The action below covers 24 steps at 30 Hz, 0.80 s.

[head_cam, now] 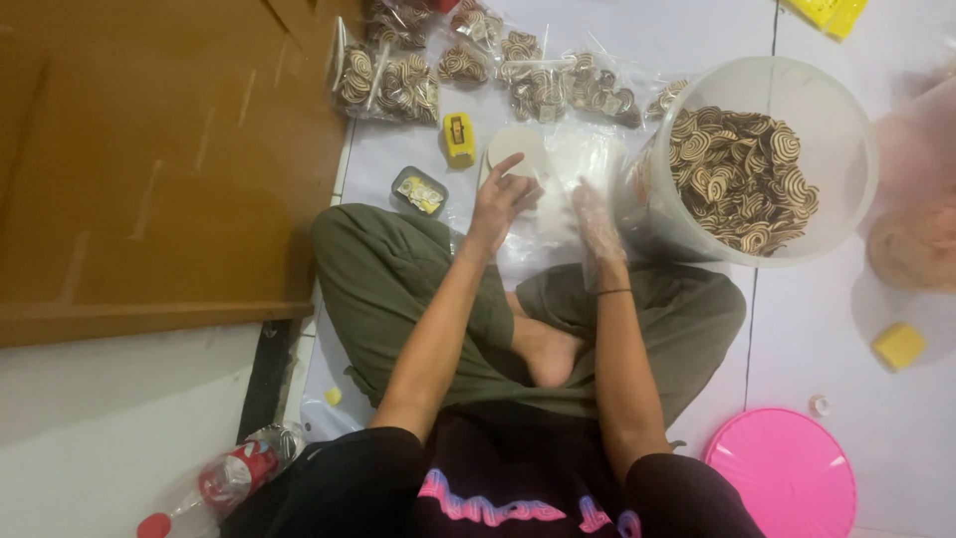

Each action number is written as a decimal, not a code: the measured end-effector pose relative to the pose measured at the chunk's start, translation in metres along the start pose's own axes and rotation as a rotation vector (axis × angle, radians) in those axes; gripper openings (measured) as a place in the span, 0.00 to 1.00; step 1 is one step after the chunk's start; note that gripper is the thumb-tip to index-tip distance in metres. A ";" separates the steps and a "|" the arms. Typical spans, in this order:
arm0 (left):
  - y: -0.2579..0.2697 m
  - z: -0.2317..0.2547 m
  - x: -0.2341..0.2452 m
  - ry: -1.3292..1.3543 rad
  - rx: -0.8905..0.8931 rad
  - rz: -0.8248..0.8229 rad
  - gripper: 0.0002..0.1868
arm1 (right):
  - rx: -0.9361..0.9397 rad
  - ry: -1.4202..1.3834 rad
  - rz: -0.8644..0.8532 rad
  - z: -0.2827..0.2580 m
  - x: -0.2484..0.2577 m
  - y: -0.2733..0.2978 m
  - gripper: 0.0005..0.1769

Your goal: The person is manually packaging spiral-patterned cookies into small plastic bags while sitting on the floor.

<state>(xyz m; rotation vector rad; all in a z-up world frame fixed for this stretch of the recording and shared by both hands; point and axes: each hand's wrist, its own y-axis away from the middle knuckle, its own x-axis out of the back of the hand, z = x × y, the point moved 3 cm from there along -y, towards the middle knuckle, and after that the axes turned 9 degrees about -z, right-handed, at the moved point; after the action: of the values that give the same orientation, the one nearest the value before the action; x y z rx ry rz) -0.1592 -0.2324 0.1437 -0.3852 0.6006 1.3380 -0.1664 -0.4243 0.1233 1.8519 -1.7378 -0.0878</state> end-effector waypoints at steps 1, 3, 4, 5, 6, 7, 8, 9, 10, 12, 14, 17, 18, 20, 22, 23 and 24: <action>0.000 0.000 0.004 0.053 -0.009 -0.018 0.22 | -0.102 -0.229 -0.117 -0.031 -0.007 0.025 0.42; -0.001 -0.002 0.011 0.107 -0.020 -0.035 0.18 | -0.201 -0.456 -0.235 -0.057 -0.019 0.051 0.47; -0.001 -0.003 0.015 0.013 0.002 -0.013 0.15 | -0.062 -0.581 -0.263 -0.055 -0.024 0.052 0.41; -0.001 -0.005 0.020 -0.079 0.022 0.010 0.12 | 0.078 -0.702 -0.292 -0.054 -0.028 0.053 0.36; -0.003 -0.004 0.027 -0.077 0.019 0.012 0.12 | 0.079 -0.698 -0.294 -0.053 -0.030 0.047 0.36; -0.002 -0.004 0.035 -0.088 -0.006 0.047 0.11 | 0.141 -0.653 -0.217 -0.051 -0.030 0.043 0.32; -0.002 -0.005 0.043 -0.099 -0.030 0.081 0.11 | 0.203 -0.607 -0.139 -0.049 -0.029 0.039 0.28; -0.004 -0.005 0.050 -0.096 -0.027 0.079 0.11 | 0.201 -0.606 -0.135 -0.037 -0.029 0.026 0.28; -0.006 -0.004 0.057 -0.134 -0.035 0.089 0.09 | 0.236 -0.588 -0.086 -0.027 -0.027 0.013 0.24; -0.005 0.008 0.062 -0.172 -0.043 0.102 0.08 | 0.271 -0.569 -0.042 -0.018 -0.025 0.000 0.22; -0.001 0.028 0.055 -0.300 -0.017 0.054 0.12 | 0.450 -0.445 -0.040 -0.026 -0.022 0.002 0.15; -0.008 0.042 0.056 -0.631 -0.023 -0.107 0.21 | 0.571 -0.259 -0.065 -0.042 -0.018 0.006 0.09; -0.006 0.049 0.048 -0.630 -0.023 -0.104 0.21 | 0.570 -0.258 -0.068 -0.051 -0.014 0.014 0.09; -0.004 0.061 0.025 -0.750 0.018 -0.207 0.21 | 0.640 -0.026 -0.019 -0.072 -0.003 0.031 0.05; -0.005 0.063 0.011 -0.769 0.060 -0.211 0.21 | 0.720 0.186 0.053 -0.083 0.004 0.036 0.06; -0.005 0.063 0.004 -0.786 0.103 -0.214 0.21 | 0.794 0.401 0.124 -0.089 0.007 0.040 0.07; -0.005 0.059 0.001 -0.785 0.103 -0.217 0.21 | 0.792 0.401 0.127 -0.095 0.007 0.046 0.07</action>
<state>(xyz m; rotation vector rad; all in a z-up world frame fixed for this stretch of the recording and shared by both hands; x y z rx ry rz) -0.1431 -0.1980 0.1893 0.1673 -0.0323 1.1250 -0.1650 -0.3946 0.2246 2.0557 -1.7054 1.0864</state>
